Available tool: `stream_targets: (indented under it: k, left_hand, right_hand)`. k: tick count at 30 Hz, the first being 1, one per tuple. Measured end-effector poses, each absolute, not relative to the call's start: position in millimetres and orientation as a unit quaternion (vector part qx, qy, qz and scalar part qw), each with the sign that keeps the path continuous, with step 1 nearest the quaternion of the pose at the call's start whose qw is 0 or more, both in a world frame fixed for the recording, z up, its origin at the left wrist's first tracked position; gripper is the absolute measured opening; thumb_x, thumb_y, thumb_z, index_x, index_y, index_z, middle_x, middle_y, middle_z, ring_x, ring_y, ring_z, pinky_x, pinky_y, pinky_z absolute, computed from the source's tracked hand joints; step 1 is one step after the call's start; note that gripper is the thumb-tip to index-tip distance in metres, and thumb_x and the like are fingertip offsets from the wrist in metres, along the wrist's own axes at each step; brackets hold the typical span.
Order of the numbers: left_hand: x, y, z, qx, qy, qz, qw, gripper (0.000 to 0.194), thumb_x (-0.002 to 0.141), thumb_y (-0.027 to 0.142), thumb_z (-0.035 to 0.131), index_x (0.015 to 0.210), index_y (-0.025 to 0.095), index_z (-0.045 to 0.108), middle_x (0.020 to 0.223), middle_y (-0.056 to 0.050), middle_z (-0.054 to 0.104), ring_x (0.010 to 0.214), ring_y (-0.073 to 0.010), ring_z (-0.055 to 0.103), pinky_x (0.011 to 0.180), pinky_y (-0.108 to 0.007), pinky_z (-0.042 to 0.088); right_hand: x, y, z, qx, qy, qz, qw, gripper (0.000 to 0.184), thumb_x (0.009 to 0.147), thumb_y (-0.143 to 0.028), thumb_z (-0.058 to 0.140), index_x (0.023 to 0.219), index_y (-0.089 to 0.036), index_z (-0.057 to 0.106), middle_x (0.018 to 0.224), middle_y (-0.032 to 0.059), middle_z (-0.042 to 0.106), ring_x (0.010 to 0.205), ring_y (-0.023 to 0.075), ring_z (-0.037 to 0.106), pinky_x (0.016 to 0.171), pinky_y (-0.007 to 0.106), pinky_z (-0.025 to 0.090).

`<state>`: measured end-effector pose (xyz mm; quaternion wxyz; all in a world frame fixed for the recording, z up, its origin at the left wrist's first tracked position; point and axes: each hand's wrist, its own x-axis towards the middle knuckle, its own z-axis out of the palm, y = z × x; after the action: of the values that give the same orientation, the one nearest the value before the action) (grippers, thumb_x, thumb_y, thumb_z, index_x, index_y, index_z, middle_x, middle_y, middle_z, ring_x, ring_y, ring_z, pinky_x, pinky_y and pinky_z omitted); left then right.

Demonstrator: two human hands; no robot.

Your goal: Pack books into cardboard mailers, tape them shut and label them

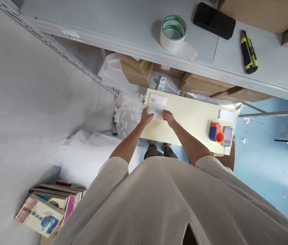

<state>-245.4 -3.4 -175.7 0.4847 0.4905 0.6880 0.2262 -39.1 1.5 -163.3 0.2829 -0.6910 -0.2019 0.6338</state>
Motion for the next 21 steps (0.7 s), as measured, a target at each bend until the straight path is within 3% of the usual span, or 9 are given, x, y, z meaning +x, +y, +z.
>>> stream_targets:
  k: [9,21]
  left_hand:
    - [-249,-15,-168,0.52,0.685,0.238,0.452,0.068,0.088,0.017,0.071,0.155,0.021,0.061,0.163,-0.017,0.063,0.159,-0.0373,0.053,0.136,-0.051,0.041]
    - [-245,-71,-154,0.538,0.688,0.205,0.441,0.054,0.089,0.014,0.067,0.142,0.022,0.07,0.162,-0.017,0.063,0.158,-0.0388,0.055,0.136,-0.056,0.041]
  right_hand:
    - [-37,-6,-159,-0.705,-0.257,0.604,0.269,0.046,0.079,-0.035,0.08,0.124,-0.028,0.076,0.131,0.0081,0.077,0.117,0.0259,0.07,0.091,0.036,0.059]
    - [-14,-62,-130,-0.728,-0.255,0.577,0.269,0.028,0.075,-0.028,0.079,0.103,-0.025,0.076,0.1,0.0043,0.077,0.095,0.0204,0.068,0.08,0.032,0.053]
